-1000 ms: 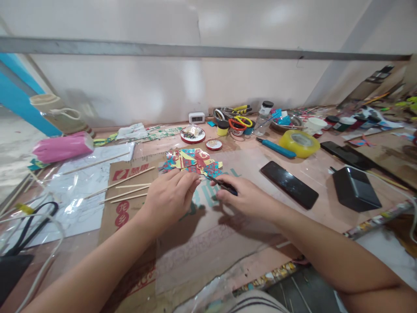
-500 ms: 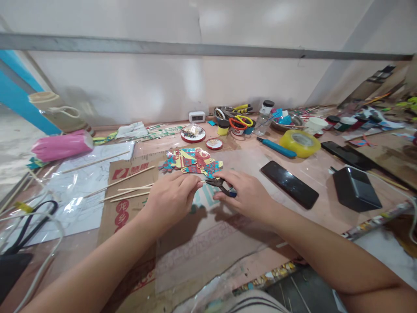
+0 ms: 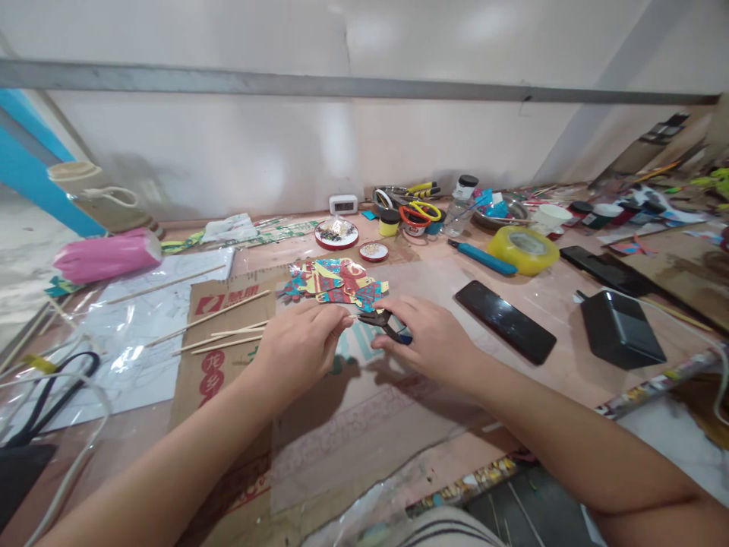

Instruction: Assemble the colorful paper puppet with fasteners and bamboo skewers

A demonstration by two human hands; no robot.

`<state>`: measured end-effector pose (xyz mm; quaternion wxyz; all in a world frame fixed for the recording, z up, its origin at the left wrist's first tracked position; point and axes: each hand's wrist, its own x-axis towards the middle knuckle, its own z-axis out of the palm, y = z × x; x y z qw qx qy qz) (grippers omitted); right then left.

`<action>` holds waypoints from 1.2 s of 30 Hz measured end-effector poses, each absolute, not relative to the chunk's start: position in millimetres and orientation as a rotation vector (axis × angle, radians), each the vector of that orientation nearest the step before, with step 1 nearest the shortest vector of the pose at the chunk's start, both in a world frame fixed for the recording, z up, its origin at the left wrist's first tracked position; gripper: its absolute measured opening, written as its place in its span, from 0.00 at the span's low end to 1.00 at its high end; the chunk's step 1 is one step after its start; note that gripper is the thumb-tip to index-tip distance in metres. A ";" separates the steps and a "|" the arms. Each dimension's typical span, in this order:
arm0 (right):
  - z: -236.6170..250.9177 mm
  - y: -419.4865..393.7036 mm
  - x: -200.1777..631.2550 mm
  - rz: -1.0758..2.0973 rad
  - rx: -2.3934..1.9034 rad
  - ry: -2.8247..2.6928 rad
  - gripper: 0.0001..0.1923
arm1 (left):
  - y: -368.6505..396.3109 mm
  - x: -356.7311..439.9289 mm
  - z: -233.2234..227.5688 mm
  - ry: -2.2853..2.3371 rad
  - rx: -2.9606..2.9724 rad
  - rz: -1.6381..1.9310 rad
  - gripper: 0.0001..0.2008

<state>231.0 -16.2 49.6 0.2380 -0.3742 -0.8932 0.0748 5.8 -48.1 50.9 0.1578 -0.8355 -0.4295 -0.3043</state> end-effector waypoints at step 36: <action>49.0 -15.1 230.7 0.269 -1.083 -2.487 0.30 | -44.5 6.3 53.2 -1.268 -2.438 -0.824 0.13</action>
